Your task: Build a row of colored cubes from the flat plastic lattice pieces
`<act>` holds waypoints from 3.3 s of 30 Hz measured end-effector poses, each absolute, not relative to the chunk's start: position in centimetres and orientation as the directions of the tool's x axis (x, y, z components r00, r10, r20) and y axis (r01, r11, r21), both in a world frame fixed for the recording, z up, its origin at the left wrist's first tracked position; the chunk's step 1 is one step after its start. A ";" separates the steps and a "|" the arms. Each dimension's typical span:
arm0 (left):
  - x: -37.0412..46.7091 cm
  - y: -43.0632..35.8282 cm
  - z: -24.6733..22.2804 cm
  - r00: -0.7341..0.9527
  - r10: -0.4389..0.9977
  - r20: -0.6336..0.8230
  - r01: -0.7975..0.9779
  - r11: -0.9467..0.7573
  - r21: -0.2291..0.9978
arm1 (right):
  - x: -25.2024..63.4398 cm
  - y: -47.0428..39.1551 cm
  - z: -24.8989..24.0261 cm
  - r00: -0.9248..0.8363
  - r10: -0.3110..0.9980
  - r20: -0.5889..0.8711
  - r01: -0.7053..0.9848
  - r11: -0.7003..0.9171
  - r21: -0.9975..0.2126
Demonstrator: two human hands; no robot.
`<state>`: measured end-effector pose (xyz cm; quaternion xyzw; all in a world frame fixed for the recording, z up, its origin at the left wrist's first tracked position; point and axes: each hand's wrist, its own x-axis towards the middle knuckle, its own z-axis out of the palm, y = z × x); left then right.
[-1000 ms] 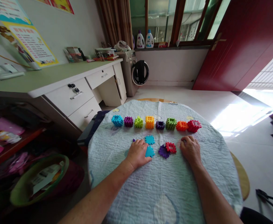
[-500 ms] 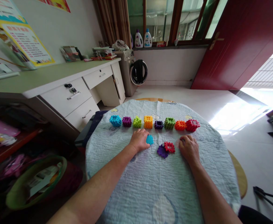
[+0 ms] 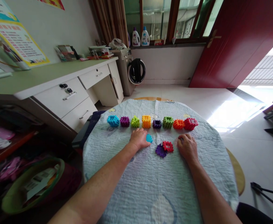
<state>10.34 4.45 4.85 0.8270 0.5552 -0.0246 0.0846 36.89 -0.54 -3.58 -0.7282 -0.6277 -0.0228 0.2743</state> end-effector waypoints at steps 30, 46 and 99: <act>-8.3 12.1 11.7 0.470 0.878 0.089 0.882 -0.471 -0.012 | 37.2 -0.5 -4.2 0.171 0.889 0.425 0.942 -0.021 -0.336; -11.5 19.0 9.3 0.435 0.892 -0.123 0.897 -0.442 -0.030 | 37.5 -0.5 -4.5 0.162 0.895 0.416 0.940 -0.012 -0.341; 12.7 -1.1 1.8 0.769 0.636 0.067 0.599 -0.753 0.274 | 36.9 -0.9 -3.5 0.186 0.918 0.351 0.906 -0.022 -0.422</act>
